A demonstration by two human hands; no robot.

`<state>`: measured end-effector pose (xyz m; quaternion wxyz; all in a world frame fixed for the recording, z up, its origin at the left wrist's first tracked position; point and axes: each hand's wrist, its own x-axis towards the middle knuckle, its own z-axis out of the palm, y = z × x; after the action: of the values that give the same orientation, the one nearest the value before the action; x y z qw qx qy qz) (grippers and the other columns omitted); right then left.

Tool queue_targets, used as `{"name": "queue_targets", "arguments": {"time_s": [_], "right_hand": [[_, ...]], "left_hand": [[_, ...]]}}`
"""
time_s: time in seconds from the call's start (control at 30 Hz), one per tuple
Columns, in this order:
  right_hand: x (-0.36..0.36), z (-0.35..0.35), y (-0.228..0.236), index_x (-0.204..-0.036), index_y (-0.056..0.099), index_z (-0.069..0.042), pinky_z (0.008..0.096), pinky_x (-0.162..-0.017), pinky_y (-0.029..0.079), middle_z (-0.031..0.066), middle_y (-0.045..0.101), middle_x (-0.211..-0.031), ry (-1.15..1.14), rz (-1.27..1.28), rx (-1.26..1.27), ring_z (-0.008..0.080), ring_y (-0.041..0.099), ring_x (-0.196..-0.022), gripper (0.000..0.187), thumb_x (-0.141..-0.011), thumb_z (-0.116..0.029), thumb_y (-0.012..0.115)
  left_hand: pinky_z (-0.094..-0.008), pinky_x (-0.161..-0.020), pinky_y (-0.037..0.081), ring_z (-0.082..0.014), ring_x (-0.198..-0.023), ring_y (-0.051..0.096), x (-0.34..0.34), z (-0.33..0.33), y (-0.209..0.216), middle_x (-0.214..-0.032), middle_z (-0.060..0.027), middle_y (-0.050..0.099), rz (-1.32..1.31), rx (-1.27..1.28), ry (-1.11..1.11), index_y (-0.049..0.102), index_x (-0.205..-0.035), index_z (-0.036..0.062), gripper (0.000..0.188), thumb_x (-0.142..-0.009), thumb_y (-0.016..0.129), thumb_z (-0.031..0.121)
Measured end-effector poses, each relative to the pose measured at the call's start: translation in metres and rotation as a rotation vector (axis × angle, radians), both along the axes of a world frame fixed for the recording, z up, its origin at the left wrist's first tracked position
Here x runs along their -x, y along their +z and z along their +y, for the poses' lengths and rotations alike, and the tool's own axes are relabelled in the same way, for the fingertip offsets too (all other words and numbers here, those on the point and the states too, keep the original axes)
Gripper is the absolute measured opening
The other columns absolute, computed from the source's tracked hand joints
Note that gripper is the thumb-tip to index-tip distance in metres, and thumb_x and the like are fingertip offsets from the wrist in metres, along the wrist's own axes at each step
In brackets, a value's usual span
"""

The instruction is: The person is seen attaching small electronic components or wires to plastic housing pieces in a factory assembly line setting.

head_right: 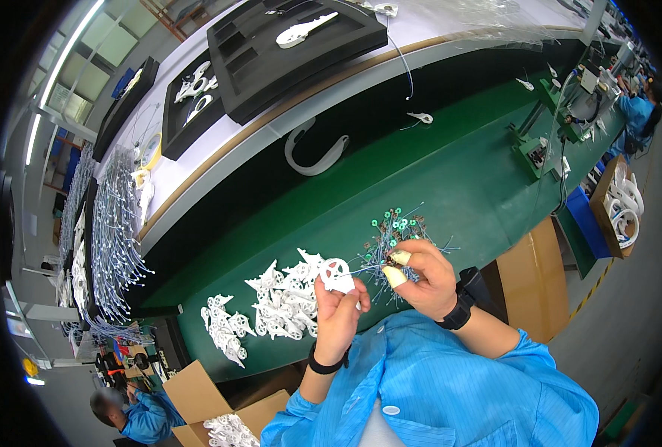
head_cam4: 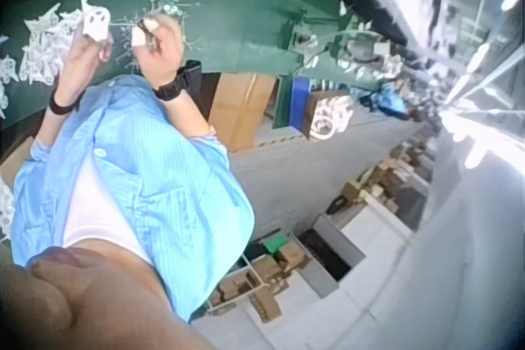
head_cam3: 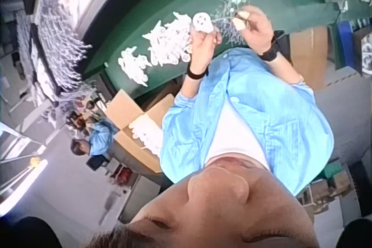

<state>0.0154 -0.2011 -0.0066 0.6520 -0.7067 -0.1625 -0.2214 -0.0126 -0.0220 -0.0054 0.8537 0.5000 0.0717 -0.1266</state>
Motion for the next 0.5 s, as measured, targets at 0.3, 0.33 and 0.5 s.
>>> {"name": "queue_targets", "arguments": {"time_s": [0.3,0.33,0.5], "right_hand": [[0.011,0.026,0.007,-0.101,0.06,0.001,0.0286,-0.069,0.052,0.0144,0.064,-0.099,0.075,0.146,0.034,0.0181,0.062,-0.078,0.027,-0.077,0.003,0.071],[0.01,0.025,0.01,-0.101,0.06,0.001,0.0286,-0.069,0.052,0.0144,0.064,-0.099,0.076,0.145,0.034,0.0181,0.062,-0.078,0.027,-0.077,0.003,0.071],[0.011,0.025,0.016,-0.098,0.061,0.002,0.0302,-0.068,0.052,0.0143,0.064,-0.098,0.069,0.108,0.058,0.0203,0.063,-0.078,0.026,-0.075,0.001,0.073]], "left_hand": [[-0.0277,-0.084,0.044,-0.014,-0.096,0.05,0.011,-0.017,0.019,-0.122,-0.0136,0.048,-0.243,-0.421,-0.121,0.019,-0.144,-0.0003,0.052,-0.096,0.037,0.008],[-0.0279,-0.084,0.044,-0.0145,-0.096,0.05,0.012,-0.018,0.023,-0.123,-0.0142,0.047,-0.245,-0.439,-0.121,0.019,-0.145,-0.0005,0.052,-0.097,0.036,0.01],[-0.0267,-0.079,0.046,-0.014,-0.092,0.052,0.013,-0.017,0.027,-0.122,-0.0135,0.049,-0.202,-0.388,-0.088,0.018,-0.146,-0.001,0.051,-0.102,0.033,0.019]]}}
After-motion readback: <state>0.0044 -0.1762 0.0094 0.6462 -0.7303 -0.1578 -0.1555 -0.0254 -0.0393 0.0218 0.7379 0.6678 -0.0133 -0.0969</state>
